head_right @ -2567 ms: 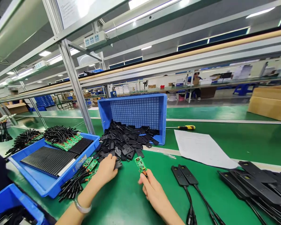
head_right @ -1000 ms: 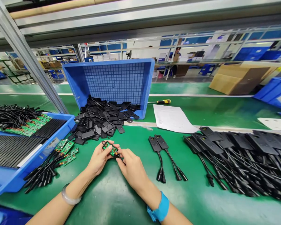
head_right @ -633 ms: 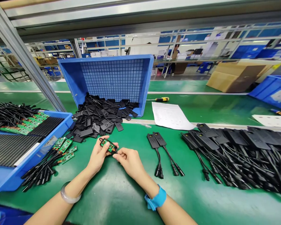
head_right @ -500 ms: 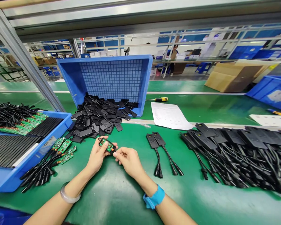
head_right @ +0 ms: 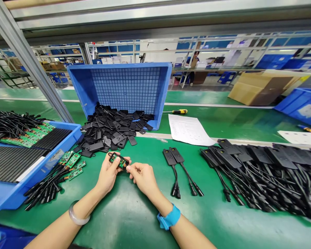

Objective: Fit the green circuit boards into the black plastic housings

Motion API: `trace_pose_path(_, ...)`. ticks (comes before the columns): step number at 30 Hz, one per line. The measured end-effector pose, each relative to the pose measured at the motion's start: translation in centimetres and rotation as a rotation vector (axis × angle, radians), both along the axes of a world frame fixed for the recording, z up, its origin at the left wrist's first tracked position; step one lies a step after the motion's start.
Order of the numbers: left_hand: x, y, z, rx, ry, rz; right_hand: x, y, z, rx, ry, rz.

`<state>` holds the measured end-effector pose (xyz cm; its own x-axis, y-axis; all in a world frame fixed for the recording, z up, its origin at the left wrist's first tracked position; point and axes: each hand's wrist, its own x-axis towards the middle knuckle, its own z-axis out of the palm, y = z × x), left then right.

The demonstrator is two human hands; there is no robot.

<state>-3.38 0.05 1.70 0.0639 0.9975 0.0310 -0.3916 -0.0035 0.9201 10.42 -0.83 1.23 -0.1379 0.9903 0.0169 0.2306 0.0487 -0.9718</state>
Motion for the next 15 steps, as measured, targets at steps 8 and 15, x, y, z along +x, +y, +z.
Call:
trace_pose_path(8, -0.3, 0.1, 1.1, 0.009, 0.113, 0.021, -0.4, -0.6, 0.7, 0.135, -0.088, 0.038)
trace_pose_path(15, -0.5, 0.4, 0.5, -0.067, 0.374, -0.349, 0.7, -0.2, 0.6, 0.497, -0.284, -0.029)
